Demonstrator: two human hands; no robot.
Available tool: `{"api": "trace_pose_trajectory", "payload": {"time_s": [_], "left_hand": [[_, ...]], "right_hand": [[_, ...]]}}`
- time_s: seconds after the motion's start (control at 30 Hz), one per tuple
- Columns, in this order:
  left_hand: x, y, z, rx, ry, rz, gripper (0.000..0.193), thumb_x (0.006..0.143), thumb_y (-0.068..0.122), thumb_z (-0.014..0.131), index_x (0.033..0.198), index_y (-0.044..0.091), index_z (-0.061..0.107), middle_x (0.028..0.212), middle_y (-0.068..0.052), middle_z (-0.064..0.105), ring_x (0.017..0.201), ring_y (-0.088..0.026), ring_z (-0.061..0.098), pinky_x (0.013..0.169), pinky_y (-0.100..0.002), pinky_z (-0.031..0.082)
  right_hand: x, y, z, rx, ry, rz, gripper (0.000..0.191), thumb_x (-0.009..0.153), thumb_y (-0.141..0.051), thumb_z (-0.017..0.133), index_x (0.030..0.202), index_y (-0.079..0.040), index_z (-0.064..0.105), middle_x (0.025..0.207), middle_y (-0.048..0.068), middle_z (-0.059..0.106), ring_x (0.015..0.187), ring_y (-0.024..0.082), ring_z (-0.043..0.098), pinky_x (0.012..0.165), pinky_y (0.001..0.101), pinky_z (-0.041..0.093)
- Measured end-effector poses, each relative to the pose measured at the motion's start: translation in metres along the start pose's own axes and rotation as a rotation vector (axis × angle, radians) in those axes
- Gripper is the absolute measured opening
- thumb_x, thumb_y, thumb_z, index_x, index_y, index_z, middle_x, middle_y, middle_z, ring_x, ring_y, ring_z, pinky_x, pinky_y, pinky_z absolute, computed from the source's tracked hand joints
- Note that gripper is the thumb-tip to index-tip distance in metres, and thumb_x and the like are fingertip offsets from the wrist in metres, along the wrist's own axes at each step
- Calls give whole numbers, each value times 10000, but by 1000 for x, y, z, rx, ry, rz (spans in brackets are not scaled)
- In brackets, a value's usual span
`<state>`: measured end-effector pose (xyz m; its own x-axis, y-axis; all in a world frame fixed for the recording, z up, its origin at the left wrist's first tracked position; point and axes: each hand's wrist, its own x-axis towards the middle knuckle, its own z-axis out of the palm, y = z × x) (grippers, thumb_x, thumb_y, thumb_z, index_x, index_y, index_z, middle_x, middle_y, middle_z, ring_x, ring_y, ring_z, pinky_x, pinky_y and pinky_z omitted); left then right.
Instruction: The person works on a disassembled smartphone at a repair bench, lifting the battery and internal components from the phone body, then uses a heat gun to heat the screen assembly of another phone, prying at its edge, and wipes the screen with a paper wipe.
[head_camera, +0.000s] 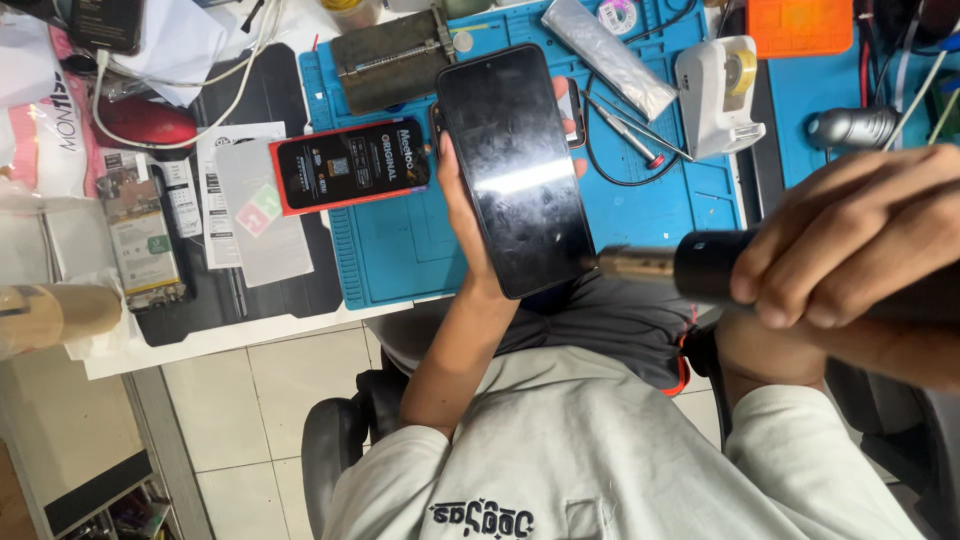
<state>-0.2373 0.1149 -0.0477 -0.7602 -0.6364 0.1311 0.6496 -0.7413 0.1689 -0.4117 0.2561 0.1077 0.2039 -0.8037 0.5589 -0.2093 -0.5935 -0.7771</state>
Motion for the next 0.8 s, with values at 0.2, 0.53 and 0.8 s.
{"api": "trace_pose_trajectory", "payload": {"time_s": [0.2, 0.53, 0.8], "left_hand": [[-15, 2, 11, 74, 18, -88, 778, 1110, 582, 416, 1601, -19, 347, 1549, -261, 472, 1239, -294, 605, 988, -429, 585], [-25, 4, 19, 412, -18, -103, 863, 1039, 639, 551, 1578, -18, 400, 1443, -266, 551, 1179, -277, 634, 973, -408, 578], [-17, -13, 8, 454, 18, -160, 840, 1062, 611, 553, 1536, -67, 407, 1322, -266, 597, 1212, -313, 664, 989, -451, 601]], "right_hand": [[-36, 36, -38, -52, 24, -216, 358, 1010, -426, 616, 809, -130, 599, 794, 38, 713, 680, 165, 770, 656, 296, 633], [-64, 72, -81, -196, 138, -158, 196, 947, -281, 714, 860, -153, 594, 825, 40, 697, 760, 205, 758, 676, 326, 666], [1, 41, -60, -193, 23, -217, 403, 1038, -451, 580, 827, -108, 587, 790, 67, 677, 691, 224, 749, 666, 329, 669]]}}
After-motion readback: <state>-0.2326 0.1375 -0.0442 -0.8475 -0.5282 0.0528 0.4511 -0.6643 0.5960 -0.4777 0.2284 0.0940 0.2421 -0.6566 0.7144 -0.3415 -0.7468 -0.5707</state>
